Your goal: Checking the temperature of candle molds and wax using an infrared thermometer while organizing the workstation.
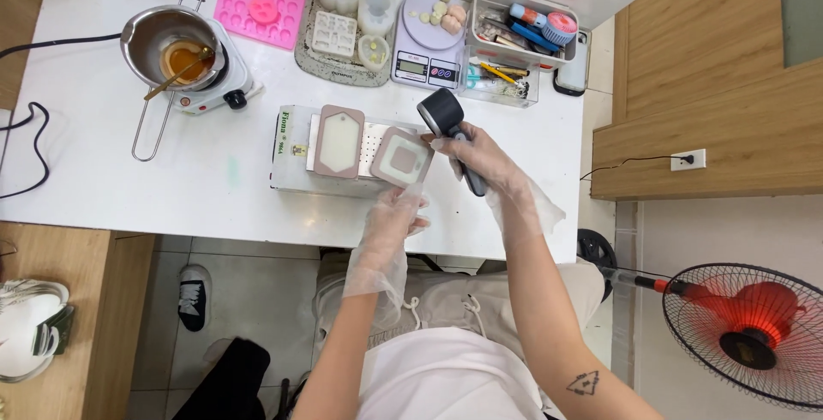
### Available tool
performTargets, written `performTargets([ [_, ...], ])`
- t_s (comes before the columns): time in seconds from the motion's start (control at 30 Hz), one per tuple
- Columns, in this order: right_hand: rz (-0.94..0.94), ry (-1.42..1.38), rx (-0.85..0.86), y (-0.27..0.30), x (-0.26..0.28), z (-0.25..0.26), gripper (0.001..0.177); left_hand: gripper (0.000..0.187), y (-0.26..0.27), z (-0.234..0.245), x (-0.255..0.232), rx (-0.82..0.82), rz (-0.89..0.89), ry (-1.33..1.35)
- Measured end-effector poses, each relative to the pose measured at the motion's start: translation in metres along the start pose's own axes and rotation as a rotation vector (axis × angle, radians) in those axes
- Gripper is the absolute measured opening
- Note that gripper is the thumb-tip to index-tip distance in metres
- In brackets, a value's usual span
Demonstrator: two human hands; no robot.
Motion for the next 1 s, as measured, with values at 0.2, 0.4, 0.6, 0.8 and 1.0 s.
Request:
performTargets([
  [0.2, -0.063, 0.216, 0.01, 0.018, -0.004, 0.002, 0.046, 0.065, 0.03, -0.007, -0.029, -0.007, 0.071, -0.076],
  [0.4, -0.151, -0.355, -0.084, 0.058, -0.028, -0.012, 0.045, 0.064, 0.04, -0.001, -0.036, 0.147, 0.176, 0.289],
  [0.6, -0.056, -0.51, 0.033, 0.052, -0.017, -0.017, 0.047, 0.049, 0.026, 0.001, -0.031, 0.186, 0.276, 0.587],
  [0.8, -0.1, -0.516, -0.055, 0.037, -0.008, -0.019, 0.043, 0.047, 0.026, 0.003, -0.042, 0.139, 0.288, 0.735],
  [1.0, -0.098, -0.519, 0.012, 0.033, -0.016, -0.022, 0.045, 0.052, 0.031, 0.005, -0.059, 0.09, 0.254, 0.698],
])
Point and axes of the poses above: each hand's wrist, its own y-axis away from the middle knuckle, its own z-axis out of the back of the hand, x = y × z, the point moved 5 cm from there along -y, towards the middle knuckle, and after that the axes turned 15 degrees about y, right-handed, at the moved point
